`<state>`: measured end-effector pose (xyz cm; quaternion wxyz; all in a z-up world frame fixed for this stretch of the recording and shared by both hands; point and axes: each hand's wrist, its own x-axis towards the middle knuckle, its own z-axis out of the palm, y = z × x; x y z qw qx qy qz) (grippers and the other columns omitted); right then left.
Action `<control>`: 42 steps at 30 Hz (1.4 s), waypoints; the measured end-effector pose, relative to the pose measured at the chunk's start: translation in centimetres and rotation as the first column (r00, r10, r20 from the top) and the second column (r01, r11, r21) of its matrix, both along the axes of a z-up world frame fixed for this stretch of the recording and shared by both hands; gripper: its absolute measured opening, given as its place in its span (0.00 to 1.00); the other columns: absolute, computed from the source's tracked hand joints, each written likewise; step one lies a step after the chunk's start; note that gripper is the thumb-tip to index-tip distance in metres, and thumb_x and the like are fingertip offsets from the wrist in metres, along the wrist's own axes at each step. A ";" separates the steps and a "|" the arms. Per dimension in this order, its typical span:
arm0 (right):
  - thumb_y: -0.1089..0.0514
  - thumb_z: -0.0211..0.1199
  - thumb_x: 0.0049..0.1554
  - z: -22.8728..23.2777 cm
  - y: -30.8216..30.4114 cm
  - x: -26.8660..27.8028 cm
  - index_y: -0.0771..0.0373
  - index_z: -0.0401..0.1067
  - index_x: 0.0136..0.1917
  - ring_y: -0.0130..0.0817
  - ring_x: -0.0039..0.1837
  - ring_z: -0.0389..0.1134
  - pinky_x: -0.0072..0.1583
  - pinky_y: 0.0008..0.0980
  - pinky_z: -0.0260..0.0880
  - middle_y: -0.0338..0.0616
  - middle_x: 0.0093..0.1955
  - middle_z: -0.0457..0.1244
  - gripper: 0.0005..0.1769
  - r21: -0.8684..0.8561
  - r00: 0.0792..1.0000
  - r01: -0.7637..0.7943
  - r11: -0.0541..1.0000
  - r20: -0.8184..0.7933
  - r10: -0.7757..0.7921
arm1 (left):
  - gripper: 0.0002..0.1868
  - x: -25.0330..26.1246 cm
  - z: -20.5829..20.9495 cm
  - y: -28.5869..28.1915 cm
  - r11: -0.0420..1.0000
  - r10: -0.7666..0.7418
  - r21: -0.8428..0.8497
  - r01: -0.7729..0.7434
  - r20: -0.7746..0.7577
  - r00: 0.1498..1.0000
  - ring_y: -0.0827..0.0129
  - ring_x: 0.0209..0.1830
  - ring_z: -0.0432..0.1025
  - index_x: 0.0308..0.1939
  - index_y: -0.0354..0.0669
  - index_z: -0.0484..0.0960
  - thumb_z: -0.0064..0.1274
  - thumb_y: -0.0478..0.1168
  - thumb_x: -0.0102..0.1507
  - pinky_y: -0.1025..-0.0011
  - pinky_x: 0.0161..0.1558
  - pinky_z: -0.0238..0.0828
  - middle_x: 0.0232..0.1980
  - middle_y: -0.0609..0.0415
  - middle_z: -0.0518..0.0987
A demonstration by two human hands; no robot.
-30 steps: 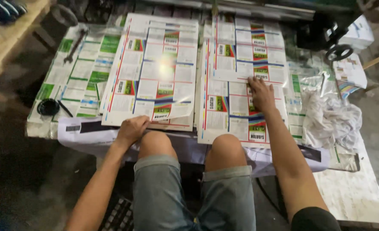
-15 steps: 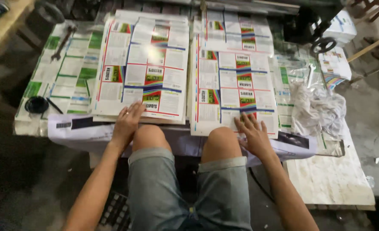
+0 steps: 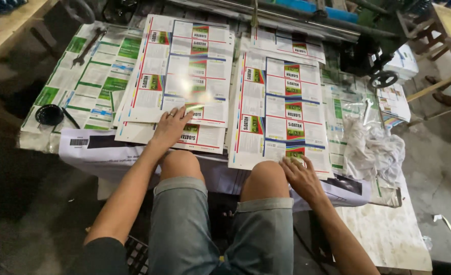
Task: The person sits on the floor in front of a table and repeatedly folds printed sheets of paper in half by hand. The person aligns the sheets and places them into a stack on the table.
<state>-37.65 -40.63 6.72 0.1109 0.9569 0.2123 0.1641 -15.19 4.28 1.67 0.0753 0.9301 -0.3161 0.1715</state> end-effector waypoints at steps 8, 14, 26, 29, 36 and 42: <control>0.60 0.59 0.57 2.6 1.1 0.7 0.56 0.70 0.52 0.36 0.59 0.71 0.68 0.44 0.62 0.39 0.52 0.70 0.08 0.213 0.998 0.057 0.975 -0.009 -0.056 | 0.28 6.8 -1.2 -2.1 1.000 0.002 -0.005 -0.002 -0.109 0.994 0.49 0.73 0.63 0.70 0.51 0.71 0.43 0.31 0.64 0.46 0.67 0.60 0.74 0.45 0.67; 0.61 0.59 0.60 7.7 0.9 3.6 0.60 0.68 0.52 0.40 0.54 0.72 0.65 0.45 0.64 0.43 0.47 0.69 0.07 0.231 0.978 0.173 0.958 0.074 -0.194 | 0.28 10.3 -0.4 -3.4 0.999 0.006 -0.034 -0.013 -0.185 0.983 0.47 0.75 0.60 0.70 0.51 0.71 0.41 0.29 0.65 0.43 0.70 0.55 0.76 0.45 0.65; 0.66 0.63 0.67 12.2 3.5 2.3 0.57 0.77 0.63 0.43 0.67 0.72 0.66 0.43 0.65 0.45 0.63 0.71 0.13 0.395 0.817 0.052 0.917 0.511 -0.267 | 0.42 13.6 1.9 -6.7 0.987 0.160 0.063 -0.149 -0.213 0.964 0.41 0.76 0.54 0.76 0.48 0.60 0.50 0.29 0.56 0.36 0.69 0.50 0.78 0.41 0.57; 0.67 0.60 0.64 2.8 3.1 1.9 0.57 0.75 0.64 0.45 0.70 0.70 0.72 0.49 0.63 0.46 0.65 0.70 0.16 0.433 0.897 0.152 0.888 0.317 -0.309 | 0.36 9.0 1.1 -4.8 0.994 0.093 -0.032 -0.107 -0.293 0.952 0.45 0.77 0.56 0.72 0.47 0.65 0.55 0.39 0.58 0.38 0.71 0.53 0.78 0.43 0.60; 0.61 0.58 0.61 -3.2 2.6 2.7 0.49 0.68 0.72 0.54 0.77 0.58 0.75 0.62 0.49 0.46 0.74 0.62 0.27 0.491 0.952 0.267 0.829 0.002 -0.308 | 0.34 -2.5 -0.3 2.6 0.986 -0.014 -0.168 -0.024 -0.222 0.975 0.44 0.78 0.56 0.71 0.48 0.70 0.57 0.53 0.63 0.38 0.71 0.52 0.78 0.43 0.62; 0.66 0.56 0.58 -2.9 0.0 6.6 0.45 0.66 0.75 0.53 0.79 0.56 0.75 0.66 0.47 0.48 0.77 0.59 0.33 0.498 0.955 0.281 0.820 -0.059 -0.291 | 0.43 -4.5 -0.1 4.8 0.990 -0.070 -0.133 0.036 -0.261 0.963 0.45 0.79 0.53 0.73 0.49 0.66 0.61 0.57 0.56 0.39 0.72 0.48 0.78 0.44 0.61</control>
